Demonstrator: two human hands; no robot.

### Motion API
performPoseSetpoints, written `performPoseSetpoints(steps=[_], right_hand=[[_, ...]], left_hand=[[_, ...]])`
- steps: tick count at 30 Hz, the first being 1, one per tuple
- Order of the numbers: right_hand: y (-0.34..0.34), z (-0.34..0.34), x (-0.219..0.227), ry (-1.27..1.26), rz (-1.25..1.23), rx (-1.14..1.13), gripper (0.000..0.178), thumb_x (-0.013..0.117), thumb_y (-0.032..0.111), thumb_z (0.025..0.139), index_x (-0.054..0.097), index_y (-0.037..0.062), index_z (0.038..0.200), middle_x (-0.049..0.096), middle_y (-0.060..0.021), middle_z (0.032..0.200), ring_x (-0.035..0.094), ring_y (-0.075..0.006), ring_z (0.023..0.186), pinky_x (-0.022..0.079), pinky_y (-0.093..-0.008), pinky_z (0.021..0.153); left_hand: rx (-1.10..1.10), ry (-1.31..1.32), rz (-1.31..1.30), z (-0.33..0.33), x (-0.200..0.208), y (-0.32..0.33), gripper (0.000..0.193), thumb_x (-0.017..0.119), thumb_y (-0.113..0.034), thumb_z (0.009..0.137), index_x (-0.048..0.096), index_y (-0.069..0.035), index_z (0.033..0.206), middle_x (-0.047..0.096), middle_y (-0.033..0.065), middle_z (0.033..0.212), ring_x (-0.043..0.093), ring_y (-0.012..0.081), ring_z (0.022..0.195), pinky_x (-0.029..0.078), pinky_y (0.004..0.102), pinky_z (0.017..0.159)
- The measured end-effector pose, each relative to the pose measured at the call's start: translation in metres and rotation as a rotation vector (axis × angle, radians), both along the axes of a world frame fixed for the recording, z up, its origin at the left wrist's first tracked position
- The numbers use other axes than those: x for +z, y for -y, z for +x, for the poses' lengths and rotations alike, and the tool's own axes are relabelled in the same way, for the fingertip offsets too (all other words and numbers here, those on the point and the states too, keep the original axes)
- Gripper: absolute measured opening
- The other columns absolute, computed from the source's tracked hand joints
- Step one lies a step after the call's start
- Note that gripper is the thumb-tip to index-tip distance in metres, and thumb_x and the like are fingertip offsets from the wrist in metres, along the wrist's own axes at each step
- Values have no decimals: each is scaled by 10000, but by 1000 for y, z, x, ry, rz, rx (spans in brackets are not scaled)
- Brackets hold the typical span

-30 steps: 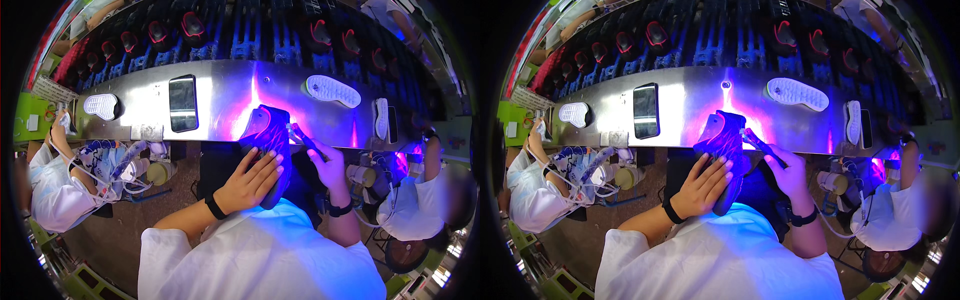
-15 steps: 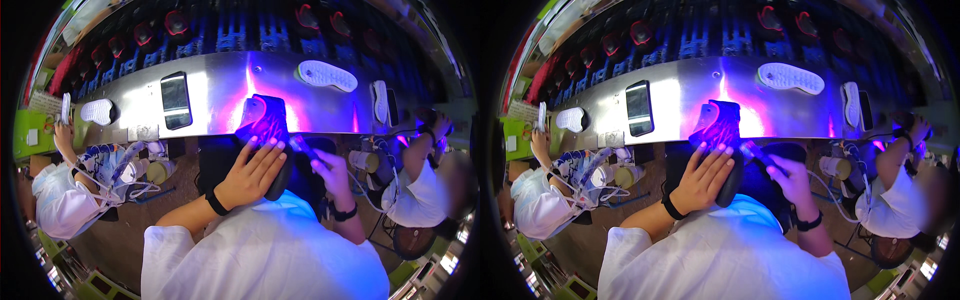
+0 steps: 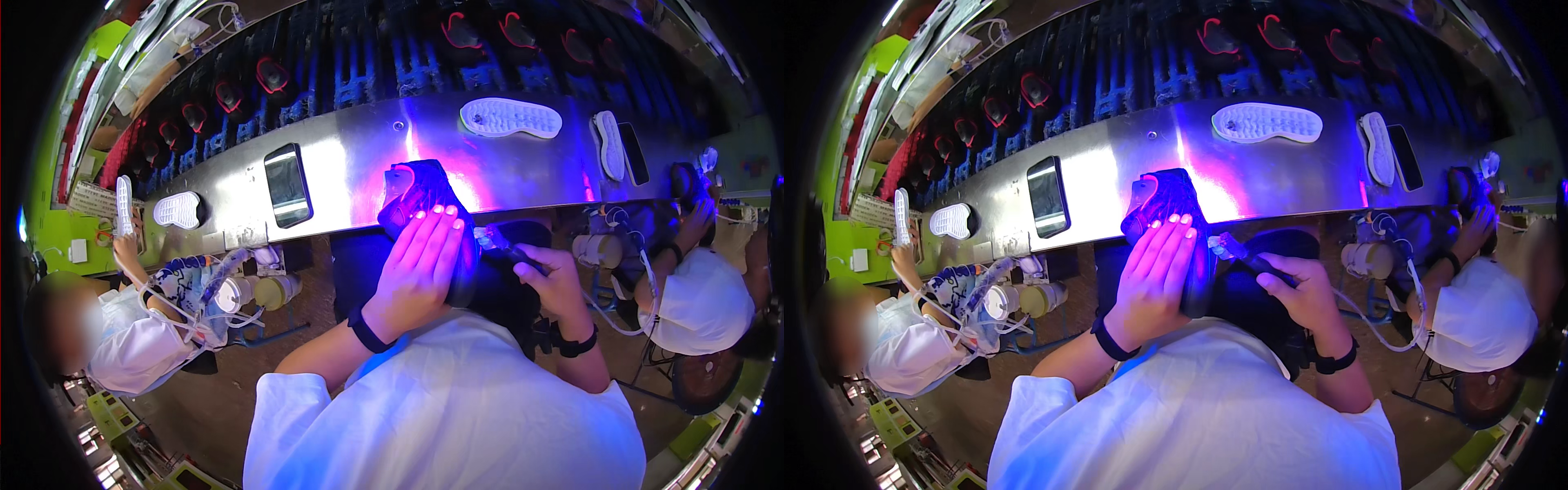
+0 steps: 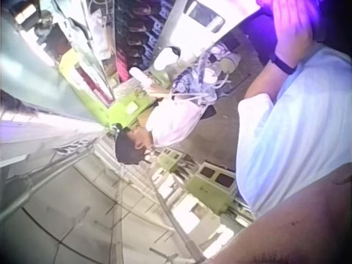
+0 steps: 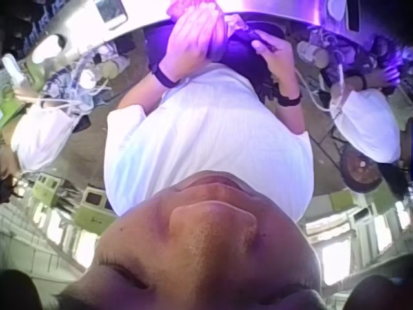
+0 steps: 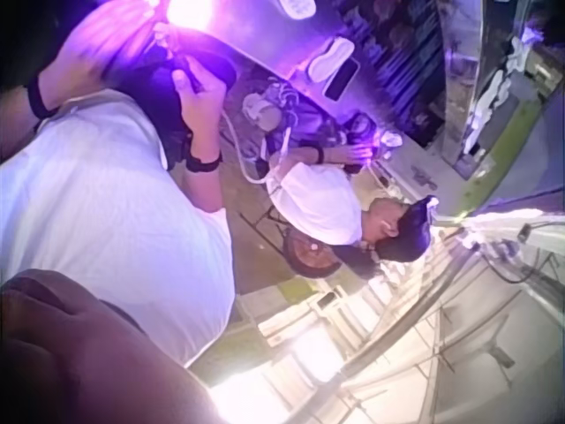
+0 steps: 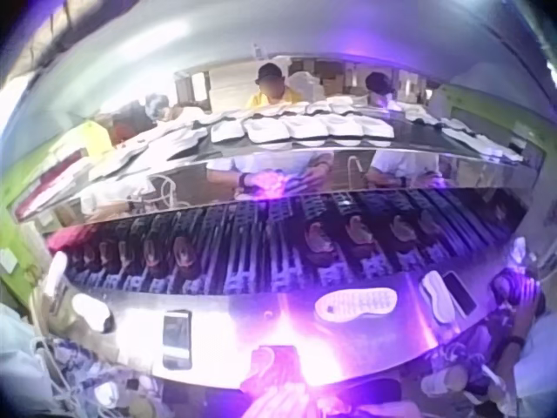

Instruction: Brushing adhesive or primer onto the edges of shoe uppers on an assembly line.

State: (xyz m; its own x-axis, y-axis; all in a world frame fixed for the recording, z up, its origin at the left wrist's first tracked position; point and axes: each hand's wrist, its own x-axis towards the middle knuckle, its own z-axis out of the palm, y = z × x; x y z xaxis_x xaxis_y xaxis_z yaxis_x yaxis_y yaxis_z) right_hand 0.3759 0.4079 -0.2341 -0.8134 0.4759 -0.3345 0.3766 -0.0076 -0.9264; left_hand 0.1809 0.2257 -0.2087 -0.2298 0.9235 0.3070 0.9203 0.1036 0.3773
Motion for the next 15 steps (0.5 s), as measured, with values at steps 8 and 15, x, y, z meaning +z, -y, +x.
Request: performPoseSetpoints(steps=[8,15], right_hand=[[7,19,-5,-81,-82,-77,359,724,175,911,684,18,1231,619,23,769,557,-60,685,458,-229,631],[18,43,-9,-147,-239,-187,387,732,162,912,665,-3,1256,625,6,799,558,-62,700,467,-231,645]], left_hand=[[87,13,44,11,9,-26,727,733,-154,734,462,86,1364,522,258,1393,530,392,1289,393,498,1101],[155,-51,50,14,14,-60,813,783,-230,668,471,88,1348,576,253,1304,573,379,1221,420,487,1066]])
